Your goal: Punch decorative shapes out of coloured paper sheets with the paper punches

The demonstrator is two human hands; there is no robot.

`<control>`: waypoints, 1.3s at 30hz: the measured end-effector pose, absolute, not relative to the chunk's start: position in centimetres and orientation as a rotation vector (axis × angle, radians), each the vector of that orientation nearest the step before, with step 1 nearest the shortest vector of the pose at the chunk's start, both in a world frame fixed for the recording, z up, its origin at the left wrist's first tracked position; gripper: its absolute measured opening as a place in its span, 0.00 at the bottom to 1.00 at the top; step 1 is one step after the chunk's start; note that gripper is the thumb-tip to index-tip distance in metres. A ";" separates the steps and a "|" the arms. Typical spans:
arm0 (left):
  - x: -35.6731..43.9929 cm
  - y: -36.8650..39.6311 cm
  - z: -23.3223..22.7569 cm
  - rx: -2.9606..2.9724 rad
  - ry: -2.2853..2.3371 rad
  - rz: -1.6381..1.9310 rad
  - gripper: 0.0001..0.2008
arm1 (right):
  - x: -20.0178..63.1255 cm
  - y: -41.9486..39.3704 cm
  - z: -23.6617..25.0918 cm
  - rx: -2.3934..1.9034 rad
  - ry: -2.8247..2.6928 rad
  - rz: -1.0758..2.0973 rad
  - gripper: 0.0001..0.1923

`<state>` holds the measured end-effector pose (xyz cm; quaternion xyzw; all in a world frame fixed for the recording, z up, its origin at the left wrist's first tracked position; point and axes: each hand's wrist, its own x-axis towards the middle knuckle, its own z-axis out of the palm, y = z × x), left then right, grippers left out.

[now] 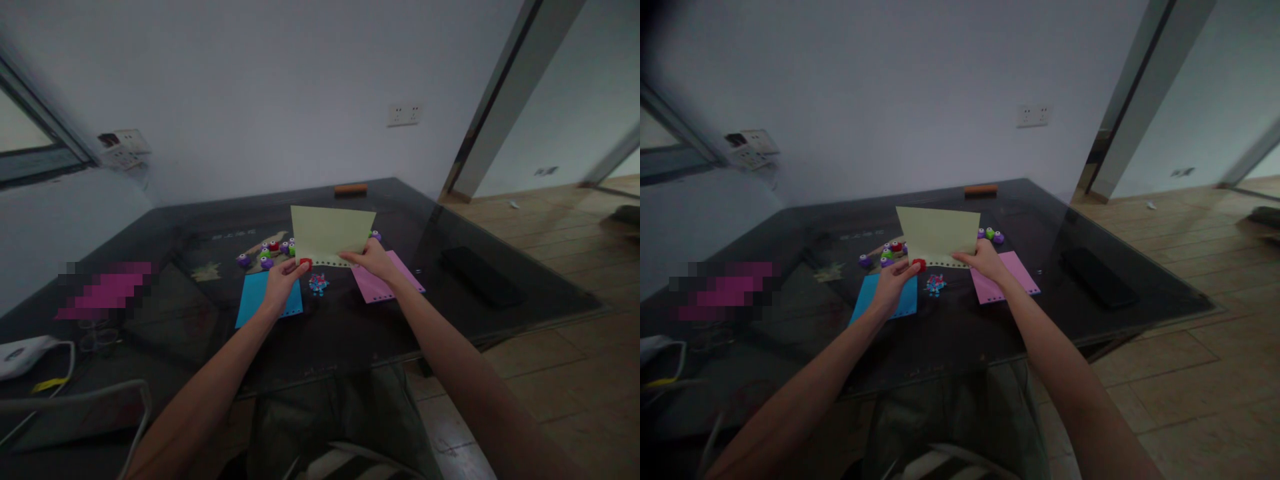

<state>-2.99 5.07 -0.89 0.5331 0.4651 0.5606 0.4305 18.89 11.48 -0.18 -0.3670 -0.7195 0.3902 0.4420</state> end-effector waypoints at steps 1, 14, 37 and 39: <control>-2.9 5.1 -0.9 1.330 1.151 1.405 0.14 | 19.0 11.5 -0.2 -0.918 -1.796 0.958 0.17; -2.5 5.2 -1.5 1.322 1.136 1.414 0.14 | 19.7 11.6 0.4 -0.894 -1.839 1.011 0.18; -2.1 5.2 -2.1 1.283 1.123 1.256 0.15 | 19.8 11.8 0.2 -0.915 -1.697 1.015 0.21; -2.1 5.2 -2.3 1.288 1.110 1.256 0.15 | 19.8 11.8 0.1 -0.928 -1.697 1.015 0.21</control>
